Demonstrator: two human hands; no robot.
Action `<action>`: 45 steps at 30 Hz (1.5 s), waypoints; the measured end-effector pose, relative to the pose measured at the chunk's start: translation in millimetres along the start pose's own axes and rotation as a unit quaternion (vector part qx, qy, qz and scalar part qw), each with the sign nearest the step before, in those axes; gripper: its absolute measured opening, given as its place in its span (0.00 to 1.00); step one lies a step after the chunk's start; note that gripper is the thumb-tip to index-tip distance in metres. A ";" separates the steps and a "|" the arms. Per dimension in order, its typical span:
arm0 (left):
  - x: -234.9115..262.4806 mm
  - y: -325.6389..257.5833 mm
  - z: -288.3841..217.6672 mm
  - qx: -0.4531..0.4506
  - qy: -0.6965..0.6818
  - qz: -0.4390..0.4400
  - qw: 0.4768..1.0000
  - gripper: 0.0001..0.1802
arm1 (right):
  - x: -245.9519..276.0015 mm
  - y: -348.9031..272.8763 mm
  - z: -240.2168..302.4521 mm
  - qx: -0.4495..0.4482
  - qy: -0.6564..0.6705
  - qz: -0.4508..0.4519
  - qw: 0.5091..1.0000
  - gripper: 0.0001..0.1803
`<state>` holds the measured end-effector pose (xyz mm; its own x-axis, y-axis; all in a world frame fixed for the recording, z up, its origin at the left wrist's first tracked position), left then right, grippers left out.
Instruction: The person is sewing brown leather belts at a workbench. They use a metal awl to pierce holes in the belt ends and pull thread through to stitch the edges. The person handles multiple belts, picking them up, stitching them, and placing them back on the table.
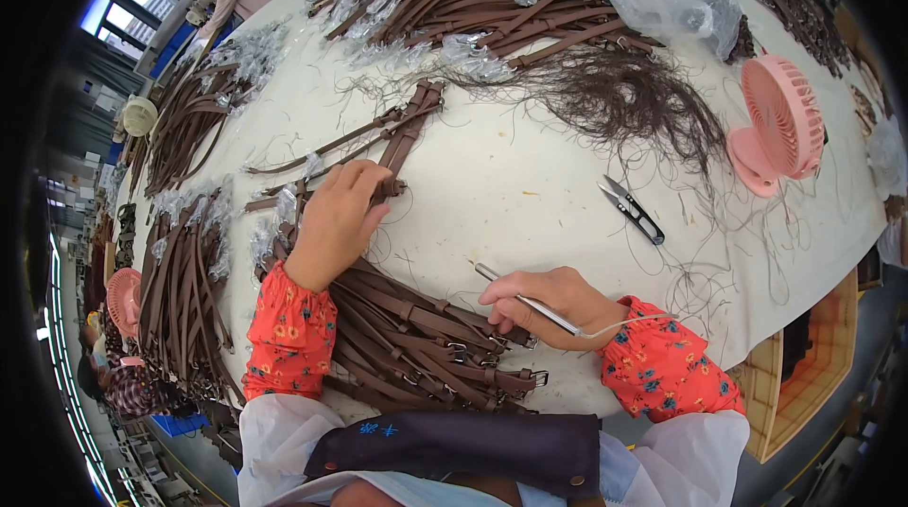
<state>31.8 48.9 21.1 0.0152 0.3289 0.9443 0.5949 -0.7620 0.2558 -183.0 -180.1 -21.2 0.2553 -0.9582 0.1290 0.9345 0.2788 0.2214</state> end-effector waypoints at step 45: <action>-33.3 24.1 -18.2 -0.033 -0.176 0.207 0.962 0.20 | 12.0 14.8 -12.5 0.036 -0.263 -0.228 0.937 0.12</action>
<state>31.1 9.5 -0.4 0.5173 0.1493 0.8427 0.4268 -0.8985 -0.1027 -162.9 -188.2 -28.4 -0.3420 -0.8199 0.4591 0.8927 -0.1309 0.4313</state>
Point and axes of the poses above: each hand's wrist, its own y-axis towards the middle knuckle, its own x-axis out of the back of the hand, z = x × y, the point moved 1 cm from there along y, towards the middle knuckle, and after that the axes turned 8 degrees about x, right-handed, at the moved point
